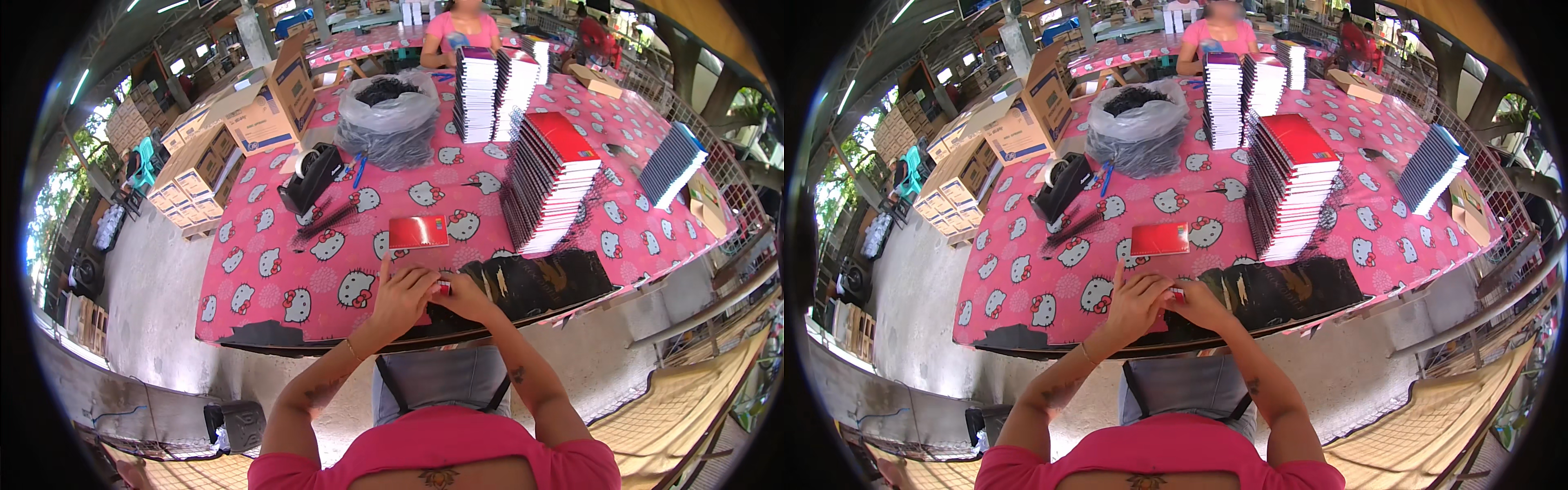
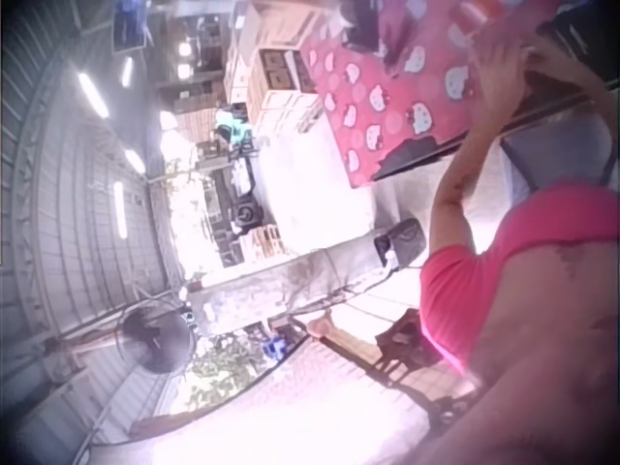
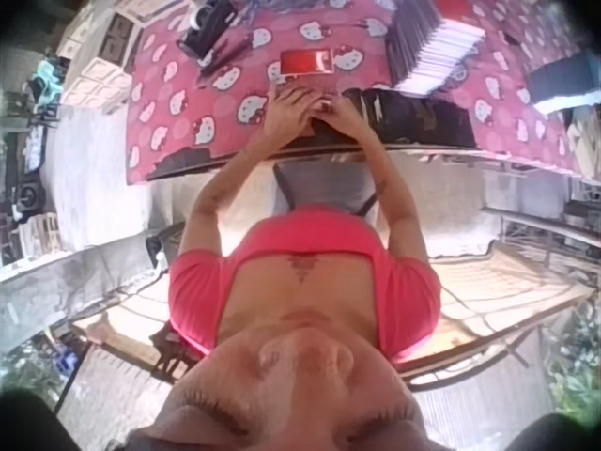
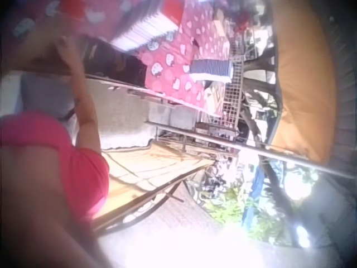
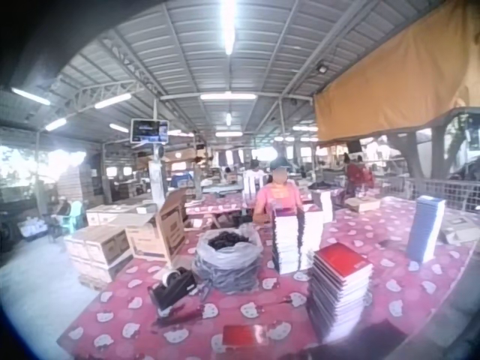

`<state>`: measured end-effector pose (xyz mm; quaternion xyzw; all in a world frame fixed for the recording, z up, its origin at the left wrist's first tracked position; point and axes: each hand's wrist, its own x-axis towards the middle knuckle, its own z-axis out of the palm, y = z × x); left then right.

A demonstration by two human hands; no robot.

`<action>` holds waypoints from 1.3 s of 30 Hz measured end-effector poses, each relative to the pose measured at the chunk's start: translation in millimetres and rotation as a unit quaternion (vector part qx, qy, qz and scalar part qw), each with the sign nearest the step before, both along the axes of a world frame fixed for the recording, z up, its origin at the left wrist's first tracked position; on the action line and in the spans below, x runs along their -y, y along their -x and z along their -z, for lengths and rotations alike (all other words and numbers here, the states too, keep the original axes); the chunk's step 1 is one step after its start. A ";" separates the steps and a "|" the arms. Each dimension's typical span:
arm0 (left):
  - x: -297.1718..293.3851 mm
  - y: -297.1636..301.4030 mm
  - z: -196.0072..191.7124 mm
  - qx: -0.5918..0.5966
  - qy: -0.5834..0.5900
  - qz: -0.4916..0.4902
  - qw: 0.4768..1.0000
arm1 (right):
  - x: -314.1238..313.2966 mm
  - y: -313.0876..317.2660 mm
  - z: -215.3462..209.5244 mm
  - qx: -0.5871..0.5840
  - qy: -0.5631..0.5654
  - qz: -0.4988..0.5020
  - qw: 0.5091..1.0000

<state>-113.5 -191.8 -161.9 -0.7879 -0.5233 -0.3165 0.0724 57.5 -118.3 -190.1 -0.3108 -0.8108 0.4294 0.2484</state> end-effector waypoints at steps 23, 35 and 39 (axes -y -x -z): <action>-12.3 -35.9 -102.7 0.266 0.154 0.064 0.950 | 29.7 -34.6 -101.2 -0.145 -0.319 0.294 0.889; -91.7 -47.9 -138.6 0.335 -0.062 0.131 0.931 | -117.2 -166.6 -255.7 -0.059 -0.144 0.260 0.953; -76.2 -28.5 -86.7 0.279 0.021 0.099 0.955 | -151.2 -185.7 -244.3 0.168 -0.236 0.328 0.899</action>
